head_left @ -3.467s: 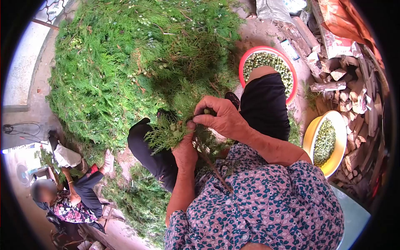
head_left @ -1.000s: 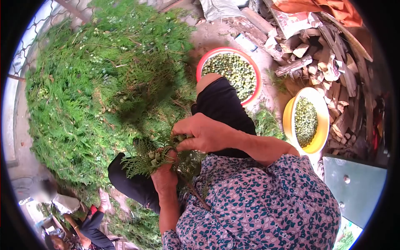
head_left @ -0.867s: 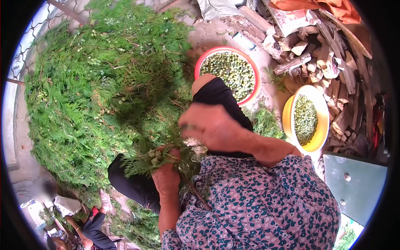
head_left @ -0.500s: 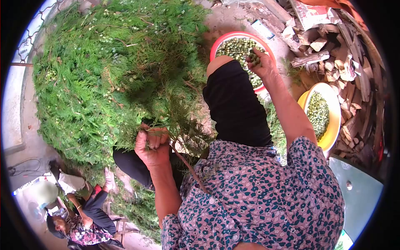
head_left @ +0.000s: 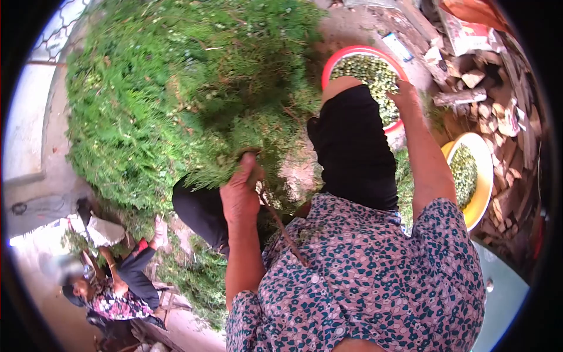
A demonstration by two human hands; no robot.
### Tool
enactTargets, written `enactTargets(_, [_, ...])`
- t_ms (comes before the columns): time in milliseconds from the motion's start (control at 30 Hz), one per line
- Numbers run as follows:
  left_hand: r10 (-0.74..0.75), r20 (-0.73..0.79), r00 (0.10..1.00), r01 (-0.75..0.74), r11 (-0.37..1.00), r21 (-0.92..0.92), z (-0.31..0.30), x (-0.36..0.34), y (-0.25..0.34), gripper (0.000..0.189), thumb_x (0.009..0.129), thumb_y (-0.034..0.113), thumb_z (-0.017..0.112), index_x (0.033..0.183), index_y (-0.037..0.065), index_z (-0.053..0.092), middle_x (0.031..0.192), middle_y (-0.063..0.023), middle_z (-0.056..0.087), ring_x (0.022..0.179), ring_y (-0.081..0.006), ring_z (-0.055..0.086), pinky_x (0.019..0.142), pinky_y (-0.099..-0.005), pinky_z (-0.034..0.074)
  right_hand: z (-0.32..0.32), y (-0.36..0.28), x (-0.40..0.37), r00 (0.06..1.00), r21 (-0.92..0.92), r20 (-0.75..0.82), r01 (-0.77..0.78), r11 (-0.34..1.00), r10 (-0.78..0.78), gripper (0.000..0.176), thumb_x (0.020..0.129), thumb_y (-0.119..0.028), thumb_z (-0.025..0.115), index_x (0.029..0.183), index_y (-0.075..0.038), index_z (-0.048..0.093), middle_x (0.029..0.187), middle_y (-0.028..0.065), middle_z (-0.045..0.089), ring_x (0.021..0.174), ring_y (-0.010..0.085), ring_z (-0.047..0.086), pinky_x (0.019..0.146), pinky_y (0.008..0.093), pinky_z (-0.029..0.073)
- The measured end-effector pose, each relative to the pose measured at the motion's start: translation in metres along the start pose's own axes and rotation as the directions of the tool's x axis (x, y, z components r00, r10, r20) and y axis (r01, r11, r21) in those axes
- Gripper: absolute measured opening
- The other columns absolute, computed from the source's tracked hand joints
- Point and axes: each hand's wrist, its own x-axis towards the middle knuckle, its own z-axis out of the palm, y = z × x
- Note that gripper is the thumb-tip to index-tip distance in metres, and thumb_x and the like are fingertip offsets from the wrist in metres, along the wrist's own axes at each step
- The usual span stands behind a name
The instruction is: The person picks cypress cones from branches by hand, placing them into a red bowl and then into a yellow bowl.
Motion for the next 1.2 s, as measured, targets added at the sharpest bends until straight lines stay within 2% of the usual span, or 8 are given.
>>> enactTargets(67, [-0.003,-0.032,0.999,0.005,0.998,0.064,0.008,-0.009,0.005,0.023,0.077,0.016,0.067,0.094,0.004,0.059,0.085,-0.0022,0.057,0.068,-0.0117,0.052,0.058,-0.0266,0.043,0.0,0.009,0.003,0.995,-0.282,-0.04,0.076,0.956,-0.09,0.03,0.068,-0.024,0.067,0.089,-0.004,0.059,0.09,0.0121,0.061,0.084,0.0266,0.059,0.074,0.0392,0.048])
enactTargets(133, [-0.014,-0.055,0.998,0.021,0.992,0.126,0.01,-0.012,0.007,0.025,0.077,0.017,0.067,0.096,0.004,0.059,0.087,-0.0019,0.057,0.07,-0.0115,0.052,0.059,-0.0267,0.043,0.009,-0.008,0.026,0.773,0.926,0.191,-0.347,0.15,0.605,0.021,0.077,-0.01,0.054,0.096,-0.001,0.057,0.089,0.0116,0.059,0.08,0.0242,0.059,0.068,0.0351,0.05])
enactTargets(200, [0.056,-0.003,0.998,-0.048,0.876,0.479,0.008,-0.013,0.006,0.031,0.079,0.022,0.065,0.101,0.002,0.057,0.09,-0.0025,0.058,0.075,-0.0129,0.053,0.067,-0.0272,0.044,-0.016,-0.054,0.011,0.929,0.997,0.044,-0.02,-0.069,0.367,0.026,0.079,0.004,0.043,0.102,0.004,0.053,0.089,0.0122,0.056,0.076,0.0215,0.058,0.062,0.0285,0.05])
enactTargets(467, [-0.018,0.138,0.99,-0.021,0.962,0.273,-0.002,-0.015,-0.004,0.028,0.081,0.008,0.057,0.107,-0.001,0.052,0.091,-0.0046,0.056,0.075,-0.0124,0.05,0.072,-0.0272,0.043,-0.012,-0.057,0.021,0.843,0.968,0.068,-0.186,0.169,0.534,0.024,0.077,-0.004,0.057,0.1,0.004,0.057,0.084,0.0108,0.056,0.056,0.0165,0.055,0.051,0.0261,0.048])
enactTargets(600, [-0.101,0.215,0.971,0.063,0.982,0.178,-0.005,-0.013,-0.01,0.029,0.078,0.012,0.061,0.104,0.002,0.059,0.098,-0.0033,0.059,0.089,-0.0139,0.053,0.081,-0.0281,0.041,-0.011,-0.057,0.003,0.865,0.11,-0.486,-0.084,0.99,0.127,0.041,0.074,-0.018,0.059,0.111,-0.002,0.057,0.085,0.013,0.061,0.077,0.0222,0.058,0.076,0.0324,0.046])
enactTargets(767, [-0.116,0.257,0.959,0.069,0.981,0.183,0.004,-0.01,-0.012,0.03,0.076,0.01,0.061,0.105,0.001,0.059,0.098,-0.0034,0.059,0.091,-0.0142,0.053,0.082,-0.0284,0.041,-0.096,-0.208,-0.083,0.942,0.886,-0.218,0.301,0.352,-0.256,0.027,0.08,-0.004,0.058,0.107,-0.001,0.058,0.1,0.0039,0.06,0.088,0.0096,0.053,0.081,0.0252,0.043])
enactTargets(1000, [0.067,0.465,0.883,-0.395,0.642,0.657,0.005,-0.012,-0.011,0.032,0.074,0.007,0.063,0.104,0.0,0.056,0.098,-0.0041,0.059,0.09,-0.0151,0.053,0.081,-0.0309,0.042,-0.099,-0.283,-0.158,0.477,0.52,-0.301,0.808,0.277,-0.825,0.036,0.068,0.001,0.061,0.104,-0.007,0.058,0.093,0.0115,0.058,0.09,0.0278,0.055,0.08,0.034,0.044])
enactTargets(1200, [-0.132,0.277,0.952,0.19,0.962,-0.197,0.0,-0.013,-0.023,0.045,0.068,-0.007,0.056,0.113,0.0,0.048,0.11,-0.0109,0.056,0.106,-0.0263,0.051,0.096,-0.0413,0.037,-0.076,-0.262,-0.156,0.681,0.751,-0.174,0.559,0.352,-0.712,0.021,0.068,0.002,0.062,0.089,-0.001,0.06,0.077,0.0098,0.056,0.074,0.0238,0.056,0.064,0.0313,0.044])
